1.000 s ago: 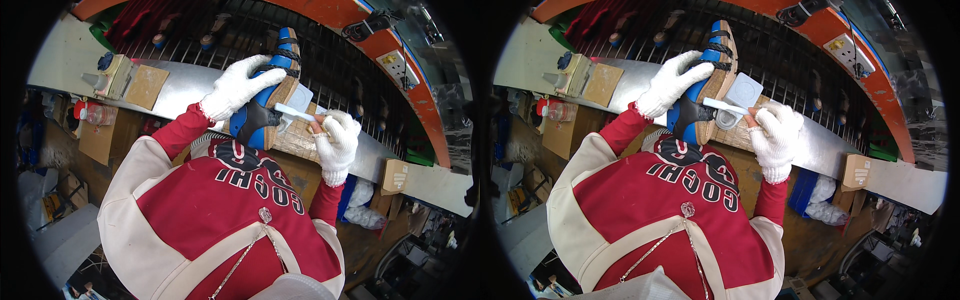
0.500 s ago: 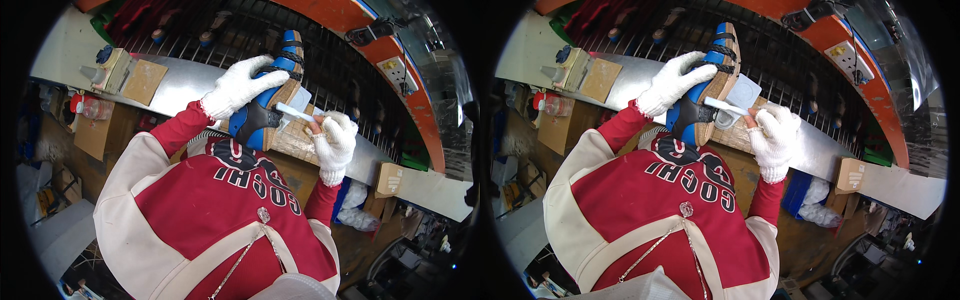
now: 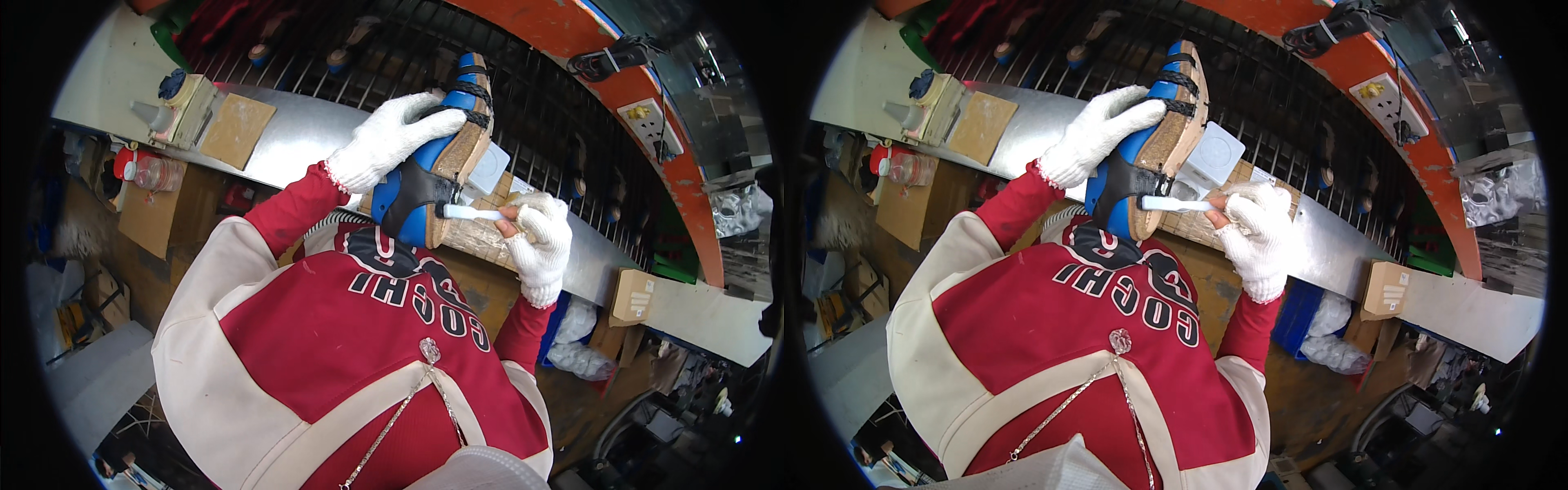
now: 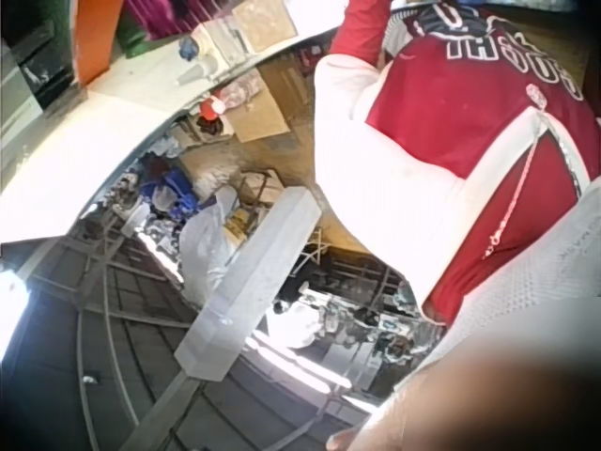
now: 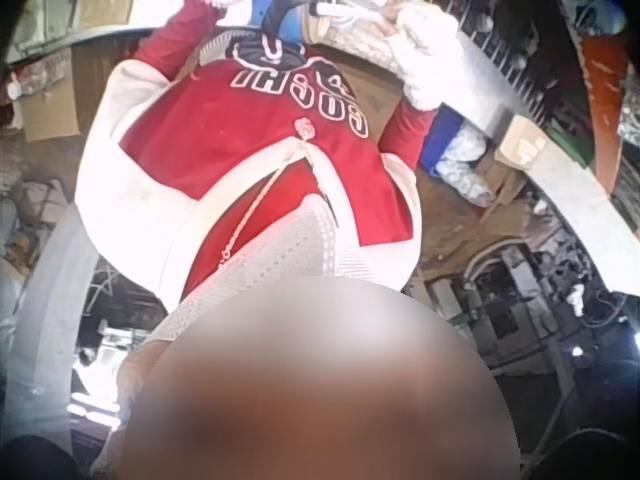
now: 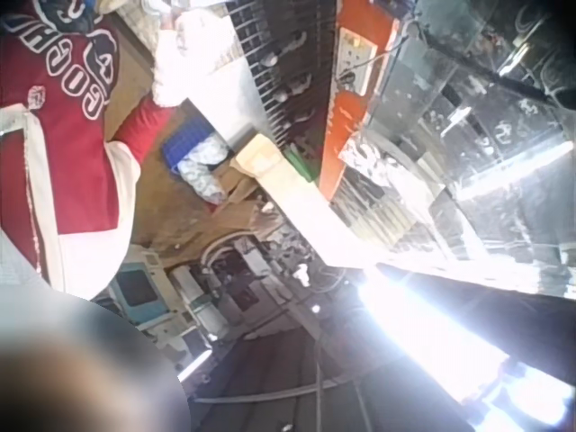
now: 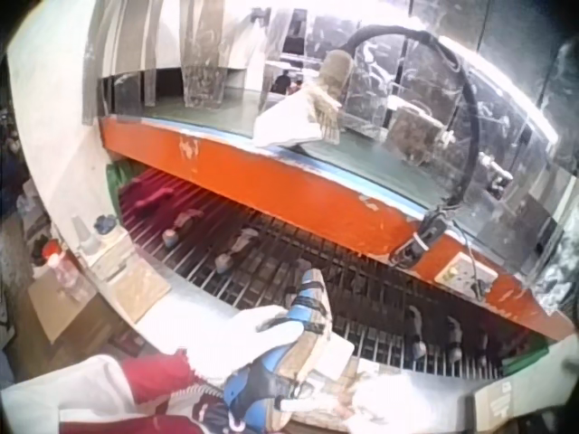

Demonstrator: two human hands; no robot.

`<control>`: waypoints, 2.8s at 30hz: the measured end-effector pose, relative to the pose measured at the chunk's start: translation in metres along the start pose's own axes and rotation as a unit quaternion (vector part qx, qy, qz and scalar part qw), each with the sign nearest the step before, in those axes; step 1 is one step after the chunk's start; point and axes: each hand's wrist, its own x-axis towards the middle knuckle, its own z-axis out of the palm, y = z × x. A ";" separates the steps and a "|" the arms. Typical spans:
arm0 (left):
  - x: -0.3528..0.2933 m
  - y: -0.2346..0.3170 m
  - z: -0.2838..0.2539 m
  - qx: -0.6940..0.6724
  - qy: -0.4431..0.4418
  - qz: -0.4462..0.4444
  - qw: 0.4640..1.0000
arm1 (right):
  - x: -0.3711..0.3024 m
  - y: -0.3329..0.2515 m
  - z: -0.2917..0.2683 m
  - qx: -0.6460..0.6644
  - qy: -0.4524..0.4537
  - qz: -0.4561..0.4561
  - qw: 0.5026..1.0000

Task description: The person repeatedly applies glue to the sole of a blue and black sandal using a small brush. They dip the brush into a container of glue and spread it across the sole, rotating the sandal to cover different areas.

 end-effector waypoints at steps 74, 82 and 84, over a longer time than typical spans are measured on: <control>-0.002 -0.071 0.015 -0.259 -0.159 -0.133 0.943 | -0.002 0.012 0.033 0.192 0.078 0.077 0.975; -0.027 -0.020 0.033 -0.051 -0.212 -0.002 0.976 | -0.001 0.022 0.028 0.226 0.058 0.053 0.971; -0.030 -0.012 0.040 -0.193 -0.240 -0.111 0.945 | -0.003 0.025 0.028 0.220 0.060 0.048 0.973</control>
